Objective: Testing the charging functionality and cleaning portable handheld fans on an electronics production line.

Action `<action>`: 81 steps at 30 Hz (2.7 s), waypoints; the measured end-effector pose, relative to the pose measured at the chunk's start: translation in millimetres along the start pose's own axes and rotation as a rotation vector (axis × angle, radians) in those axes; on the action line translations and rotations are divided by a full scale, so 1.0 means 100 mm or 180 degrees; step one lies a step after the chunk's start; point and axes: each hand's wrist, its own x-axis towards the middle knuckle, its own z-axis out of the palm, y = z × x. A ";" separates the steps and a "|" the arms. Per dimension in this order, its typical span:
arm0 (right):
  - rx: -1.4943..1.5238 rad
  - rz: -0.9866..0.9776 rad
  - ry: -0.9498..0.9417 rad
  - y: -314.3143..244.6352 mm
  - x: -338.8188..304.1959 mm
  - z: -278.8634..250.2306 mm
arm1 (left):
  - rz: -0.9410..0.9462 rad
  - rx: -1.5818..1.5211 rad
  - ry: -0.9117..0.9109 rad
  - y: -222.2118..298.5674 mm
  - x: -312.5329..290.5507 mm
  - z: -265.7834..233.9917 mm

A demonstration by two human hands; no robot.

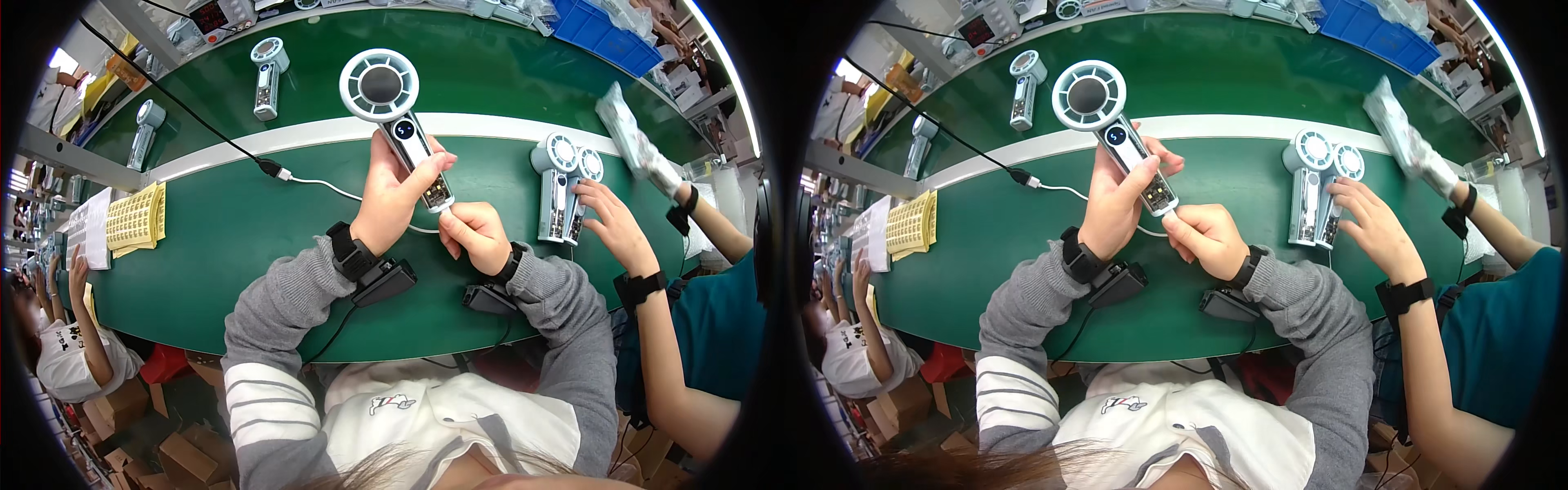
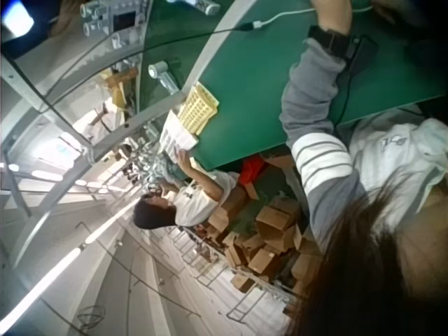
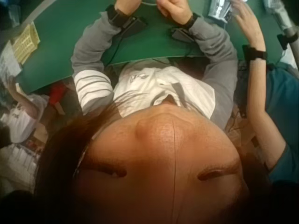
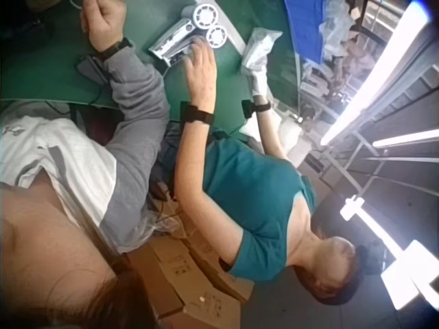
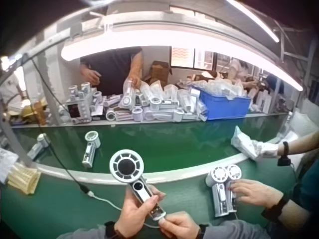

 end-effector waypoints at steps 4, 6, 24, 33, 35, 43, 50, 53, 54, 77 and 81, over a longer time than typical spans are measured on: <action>-0.0324 -0.0198 0.0156 0.01 0.02 0.03 | -0.0635 0.0077 0.0153 0.11 0.04 -0.10; -0.0438 -0.0323 0.0244 0.01 0.03 0.05 | -0.1199 -0.0281 0.0295 0.18 0.04 -0.12; -0.0551 -0.0484 -0.0089 0.01 0.00 -0.01 | 0.2895 -0.0701 -0.0465 2.51 -1.07 -0.21; -0.0489 -0.0499 -0.0004 -0.01 -0.01 0.01 | 0.2819 -0.1023 -0.1214 2.48 -1.26 -0.32; -0.0445 -0.0470 -0.0040 -0.01 -0.03 0.02 | 0.2652 -0.1203 -0.1190 2.49 -1.26 -0.28; -0.0538 -0.0431 -0.0215 0.00 -0.02 0.04 | 0.2422 0.0799 0.0987 2.18 -0.82 -0.08; -0.1161 -0.1090 -0.1176 -0.02 -0.13 0.22 | 0.0017 0.3384 -0.0310 0.61 0.19 0.18; -0.1084 -0.1129 -0.1374 -0.02 -0.20 0.24 | 0.0262 0.4043 -0.0989 -0.02 0.30 0.38; -0.1052 -0.1151 -0.1347 -0.01 -0.22 0.24 | 0.0125 0.4261 -0.1279 -0.16 0.31 0.47; -0.0833 -0.0825 -0.1597 0.07 -0.04 0.20 | 0.0218 0.4818 0.1782 -0.36 1.72 -0.72; -0.1015 -0.0749 -0.1689 0.04 -0.01 0.18 | -0.1563 0.3886 0.0721 -0.44 1.86 -0.98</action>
